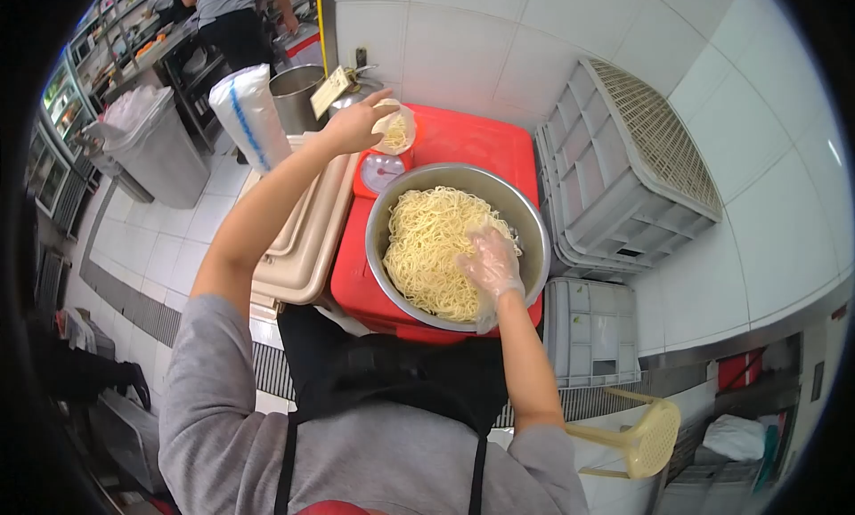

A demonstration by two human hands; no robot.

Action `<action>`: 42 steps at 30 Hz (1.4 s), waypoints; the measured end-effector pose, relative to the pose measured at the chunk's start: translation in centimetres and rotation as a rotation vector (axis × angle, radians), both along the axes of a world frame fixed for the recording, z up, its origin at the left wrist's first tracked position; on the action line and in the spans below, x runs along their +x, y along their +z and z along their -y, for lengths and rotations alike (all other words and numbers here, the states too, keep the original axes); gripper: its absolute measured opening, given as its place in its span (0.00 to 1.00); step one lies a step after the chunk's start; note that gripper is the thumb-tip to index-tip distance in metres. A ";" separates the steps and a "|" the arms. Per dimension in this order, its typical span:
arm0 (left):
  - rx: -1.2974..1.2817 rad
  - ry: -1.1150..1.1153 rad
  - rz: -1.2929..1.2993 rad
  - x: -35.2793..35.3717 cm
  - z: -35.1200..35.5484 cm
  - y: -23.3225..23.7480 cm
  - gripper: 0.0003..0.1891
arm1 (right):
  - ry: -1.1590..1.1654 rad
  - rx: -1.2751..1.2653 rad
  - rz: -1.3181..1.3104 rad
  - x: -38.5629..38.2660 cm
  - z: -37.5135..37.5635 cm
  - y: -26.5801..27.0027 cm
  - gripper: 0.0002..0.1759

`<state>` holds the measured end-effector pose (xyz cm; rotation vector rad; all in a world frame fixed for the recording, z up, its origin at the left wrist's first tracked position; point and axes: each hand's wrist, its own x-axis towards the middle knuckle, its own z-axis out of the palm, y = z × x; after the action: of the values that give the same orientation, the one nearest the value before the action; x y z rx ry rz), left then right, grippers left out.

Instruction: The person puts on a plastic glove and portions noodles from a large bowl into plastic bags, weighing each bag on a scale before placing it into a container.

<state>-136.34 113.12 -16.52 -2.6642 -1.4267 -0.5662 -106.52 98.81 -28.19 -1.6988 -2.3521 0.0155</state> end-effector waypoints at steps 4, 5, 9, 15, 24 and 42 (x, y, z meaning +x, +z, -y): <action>-0.101 0.059 0.713 -0.1 4.5 -6.4 0.25 | -0.063 -0.077 0.028 -3.1 -0.9 0.8 0.37; -0.022 0.140 0.724 0.2 5.8 -9.6 0.28 | -0.077 -0.222 0.053 -3.6 -1.4 0.9 0.38; -0.345 0.568 0.826 3.2 9.1 -20.1 0.37 | -0.083 -0.334 0.076 -3.9 -2.6 -1.0 0.38; -0.397 0.390 1.035 5.1 10.7 -19.9 0.31 | -0.102 -0.164 -0.036 -3.4 -0.9 -1.8 0.31; -0.331 0.466 0.996 5.8 11.7 -19.4 0.31 | -0.053 -0.222 -0.157 -2.5 -1.0 -1.8 0.22; 0.141 0.220 0.550 7.2 7.7 -10.2 0.24 | 0.056 -0.054 -0.252 0.7 -2.4 10.4 0.09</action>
<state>-129.10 105.44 -26.68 -2.2939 -1.6880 -1.3905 -105.78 101.26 -17.77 -1.5517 -2.2279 0.2878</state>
